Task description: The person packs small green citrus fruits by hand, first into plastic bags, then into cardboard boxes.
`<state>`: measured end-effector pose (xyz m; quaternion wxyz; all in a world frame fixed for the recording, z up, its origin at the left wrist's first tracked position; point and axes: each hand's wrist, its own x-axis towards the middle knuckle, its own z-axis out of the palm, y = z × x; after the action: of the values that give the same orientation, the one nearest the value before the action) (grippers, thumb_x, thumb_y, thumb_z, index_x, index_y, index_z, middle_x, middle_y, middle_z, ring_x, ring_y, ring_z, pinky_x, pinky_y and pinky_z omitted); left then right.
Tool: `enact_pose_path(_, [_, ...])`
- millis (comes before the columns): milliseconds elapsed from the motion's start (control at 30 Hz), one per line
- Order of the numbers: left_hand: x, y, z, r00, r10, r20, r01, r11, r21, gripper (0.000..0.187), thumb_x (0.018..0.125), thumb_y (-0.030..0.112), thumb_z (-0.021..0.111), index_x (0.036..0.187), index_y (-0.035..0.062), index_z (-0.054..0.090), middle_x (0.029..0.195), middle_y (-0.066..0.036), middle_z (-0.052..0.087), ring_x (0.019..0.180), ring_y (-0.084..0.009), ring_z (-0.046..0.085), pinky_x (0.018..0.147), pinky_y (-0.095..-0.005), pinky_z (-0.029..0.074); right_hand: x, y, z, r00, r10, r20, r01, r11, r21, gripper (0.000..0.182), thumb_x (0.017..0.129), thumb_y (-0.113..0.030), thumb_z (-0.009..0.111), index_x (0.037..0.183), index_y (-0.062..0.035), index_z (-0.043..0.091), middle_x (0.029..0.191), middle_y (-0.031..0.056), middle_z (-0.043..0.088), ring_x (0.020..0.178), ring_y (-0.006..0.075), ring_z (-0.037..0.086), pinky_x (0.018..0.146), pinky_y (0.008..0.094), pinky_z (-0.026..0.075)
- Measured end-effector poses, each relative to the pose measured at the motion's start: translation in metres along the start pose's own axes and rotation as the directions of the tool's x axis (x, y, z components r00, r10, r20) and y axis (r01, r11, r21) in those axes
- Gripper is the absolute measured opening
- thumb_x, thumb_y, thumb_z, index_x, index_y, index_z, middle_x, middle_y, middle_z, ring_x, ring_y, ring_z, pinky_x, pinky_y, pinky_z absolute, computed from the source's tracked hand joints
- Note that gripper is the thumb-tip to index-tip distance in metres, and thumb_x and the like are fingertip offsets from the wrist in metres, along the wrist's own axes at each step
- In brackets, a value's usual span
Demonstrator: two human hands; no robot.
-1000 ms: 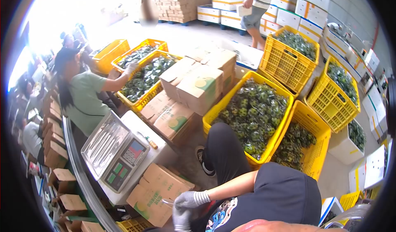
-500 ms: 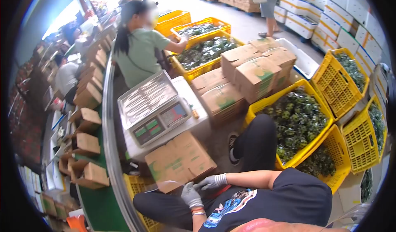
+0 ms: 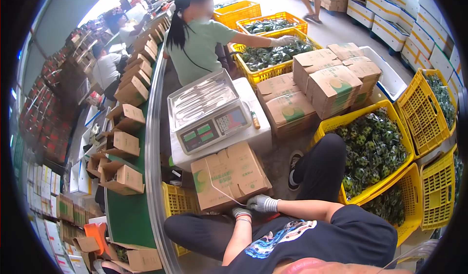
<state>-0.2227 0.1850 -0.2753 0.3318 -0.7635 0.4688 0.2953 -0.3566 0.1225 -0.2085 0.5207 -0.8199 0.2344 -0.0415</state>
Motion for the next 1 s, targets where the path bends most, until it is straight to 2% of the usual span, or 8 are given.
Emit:
enact_pose_path(133, [0.003, 0.002, 0.01, 0.93, -0.027, -0.366, -0.033, 0.987, -0.157, 0.053, 0.089, 0.051, 0.033, 0.13, 0.022, 0.05, 0.135, -0.003, 0.048, 0.125, -0.0223, 0.045, 0.101, -0.0397, 0.037, -0.005, 0.019, -0.006, 0.982, 0.118, 0.146, -0.077, 0.963, -0.259, 0.024, 0.082, -0.022, 0.051, 0.095, -0.0109, 0.067, 0.095, 0.0139, 0.066, 0.089, 0.0333, 0.062, 0.08, 0.0411, 0.049])
enact_pose_path(400, [-0.023, -0.002, -0.019, 0.985, -0.002, -0.172, -0.028, 0.985, -0.172, 0.066, 0.086, 0.059, 0.031, 0.14, 0.0208, 0.035, 0.148, -0.001, 0.027, 0.137, -0.0199, 0.024, 0.111, -0.0366, 0.022, -0.006, 0.07, 0.002, 0.896, 0.41, 0.169, -0.202, 0.717, -0.667, 0.028, 0.08, -0.018, 0.054, 0.101, -0.0069, 0.069, 0.102, 0.0146, 0.067, 0.095, 0.0313, 0.064, 0.081, 0.0413, 0.051])
enact_pose_path(600, [0.069, -0.005, 0.054, 0.952, -0.015, -0.307, -0.005, 0.998, -0.064, 0.064, 0.088, 0.057, 0.03, 0.141, 0.0213, 0.034, 0.149, -0.001, 0.025, 0.139, -0.0198, 0.018, 0.113, -0.0359, 0.015, -0.035, 0.037, -0.049, 0.585, 0.806, 0.09, -0.564, 0.483, -0.669, 0.039, 0.066, -0.012, 0.075, 0.104, -0.01, 0.069, 0.105, 0.0085, 0.067, 0.096, 0.0238, 0.065, 0.078, 0.0396, 0.052])
enact_pose_path(667, [0.065, -0.007, 0.055, 0.949, -0.004, -0.314, -0.04, 0.99, -0.136, 0.063, 0.088, 0.055, 0.029, 0.141, 0.0219, 0.033, 0.15, -0.001, 0.025, 0.139, -0.02, 0.017, 0.113, -0.0367, 0.015, -0.049, -0.033, -0.094, 0.761, 0.641, 0.104, -0.361, 0.551, -0.752, 0.029, 0.066, -0.013, 0.073, 0.094, -0.0046, 0.071, 0.097, 0.0116, 0.069, 0.091, 0.0255, 0.067, 0.075, 0.0385, 0.053])
enact_pose_path(733, [0.007, -0.001, 0.005, 0.977, 0.042, -0.211, -0.112, 0.937, -0.331, 0.061, 0.089, 0.052, 0.028, 0.142, 0.022, 0.031, 0.15, -0.001, 0.023, 0.14, -0.0201, 0.017, 0.113, -0.0375, 0.017, -0.066, -0.057, -0.13, 0.856, 0.515, -0.039, -0.398, 0.61, -0.685, 0.024, 0.076, -0.021, 0.054, 0.087, -0.0072, 0.071, 0.09, 0.0157, 0.068, 0.086, 0.0318, 0.066, 0.074, 0.0399, 0.052])
enact_pose_path(800, [-0.004, 0.005, -0.001, 0.977, 0.048, -0.208, -0.088, 0.978, -0.189, 0.058, 0.091, 0.048, 0.026, 0.143, 0.0219, 0.029, 0.151, -0.001, 0.022, 0.14, -0.0213, 0.017, 0.112, -0.0397, 0.018, -0.1, -0.122, -0.187, 0.905, 0.424, -0.017, -0.367, 0.762, -0.533, 0.023, 0.073, -0.018, 0.056, 0.089, -0.0101, 0.07, 0.085, 0.0142, 0.067, 0.082, 0.0316, 0.065, 0.072, 0.0373, 0.051])
enact_pose_path(867, [0.001, 0.008, 0.005, 0.984, 0.026, -0.176, -0.052, 0.989, -0.141, 0.059, 0.091, 0.049, 0.026, 0.143, 0.0207, 0.03, 0.151, -0.001, 0.022, 0.139, -0.022, 0.018, 0.112, -0.0406, 0.017, -0.143, -0.162, -0.22, 0.958, 0.103, -0.269, -0.185, 0.935, -0.304, 0.012, 0.074, -0.009, 0.062, 0.084, -0.0078, 0.069, 0.071, 0.0123, 0.065, 0.065, 0.0241, 0.064, 0.062, 0.0321, 0.05])
enact_pose_path(1000, [-0.015, 0.013, -0.001, 0.91, 0.037, -0.413, -0.107, 0.983, -0.147, 0.06, 0.091, 0.05, 0.026, 0.143, 0.0181, 0.03, 0.15, -0.003, 0.023, 0.138, -0.024, 0.021, 0.112, -0.0426, 0.017, -0.188, -0.197, -0.249, 0.591, 0.067, -0.804, 0.255, 0.93, 0.265, 0.012, 0.084, -0.005, 0.057, 0.091, 0.0006, 0.065, 0.07, 0.008, 0.065, 0.056, 0.0106, 0.058, 0.053, 0.022, 0.047])
